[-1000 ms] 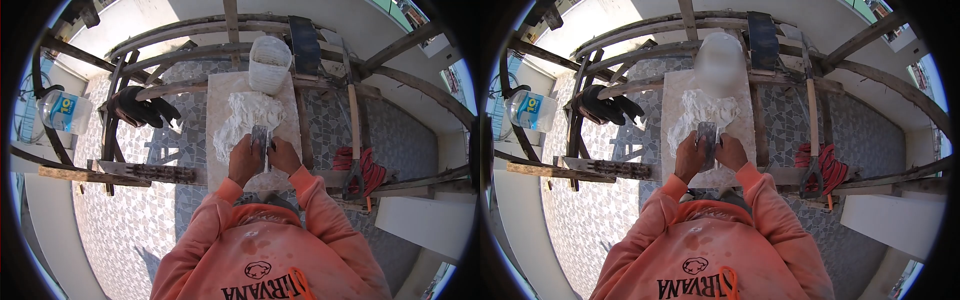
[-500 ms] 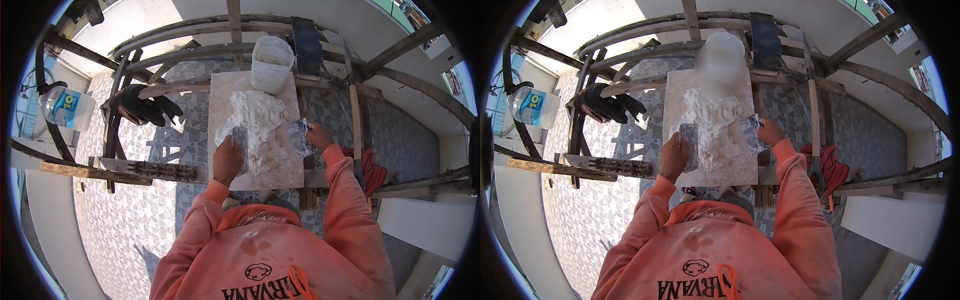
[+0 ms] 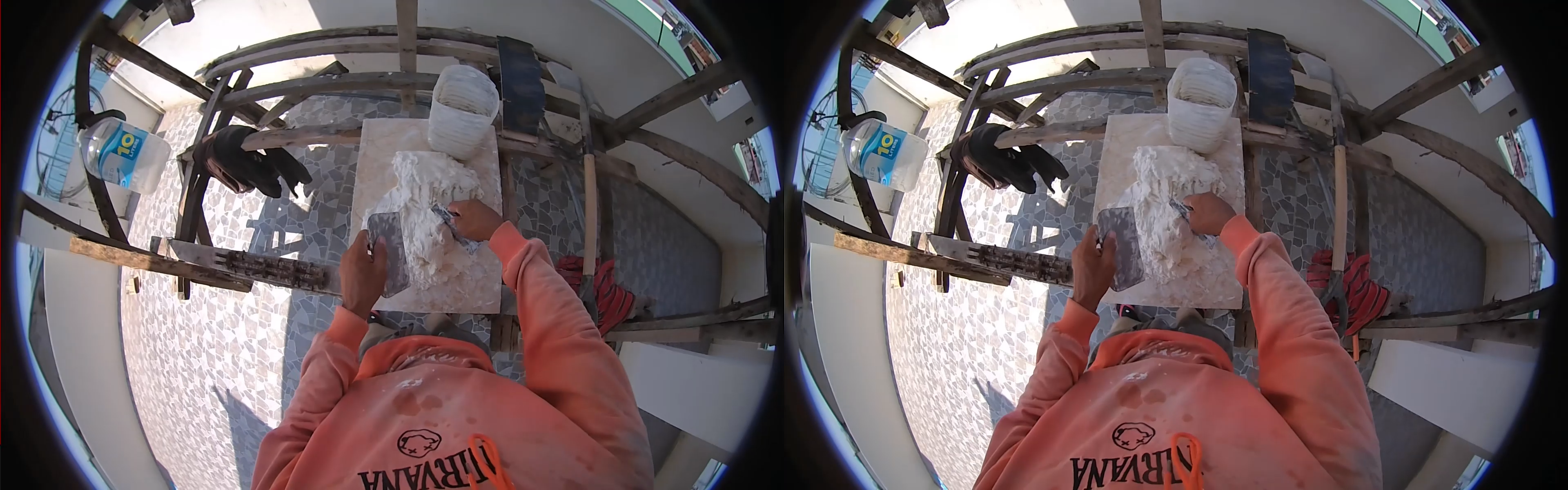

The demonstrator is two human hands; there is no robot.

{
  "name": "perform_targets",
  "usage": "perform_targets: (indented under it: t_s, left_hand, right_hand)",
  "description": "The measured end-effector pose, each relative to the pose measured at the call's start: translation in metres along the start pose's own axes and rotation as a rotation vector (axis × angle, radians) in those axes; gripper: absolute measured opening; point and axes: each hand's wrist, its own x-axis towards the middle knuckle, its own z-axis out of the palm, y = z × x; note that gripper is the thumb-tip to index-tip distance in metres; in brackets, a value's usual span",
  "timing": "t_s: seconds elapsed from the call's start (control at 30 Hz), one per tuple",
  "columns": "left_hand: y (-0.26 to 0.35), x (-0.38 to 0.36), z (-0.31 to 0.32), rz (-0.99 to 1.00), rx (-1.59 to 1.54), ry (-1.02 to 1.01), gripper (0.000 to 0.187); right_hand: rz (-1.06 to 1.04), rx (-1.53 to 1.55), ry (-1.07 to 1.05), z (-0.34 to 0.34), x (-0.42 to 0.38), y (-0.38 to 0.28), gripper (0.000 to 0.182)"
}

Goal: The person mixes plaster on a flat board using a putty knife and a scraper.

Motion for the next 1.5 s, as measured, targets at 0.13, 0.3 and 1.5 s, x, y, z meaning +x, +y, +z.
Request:
perform_targets:
  t_s: [0.13,0.3,1.5]
  left_hand:
    - [0.003,0.005,0.007,-0.044,-0.034,0.021,0.026]
    - [0.001,0.011,0.024,-0.055,-0.081,0.034,0.026]
    - [0.018,0.001,0.008,0.107,-0.051,-0.193,0.023]
  right_hand:
    - [0.062,-0.173,0.043,0.021,-0.011,-0.054,0.02]
    - [0.147,-0.142,0.174,0.036,-0.021,-0.105,0.019]
    - [0.376,0.489,0.464,0.052,-0.067,-0.079,0.017]
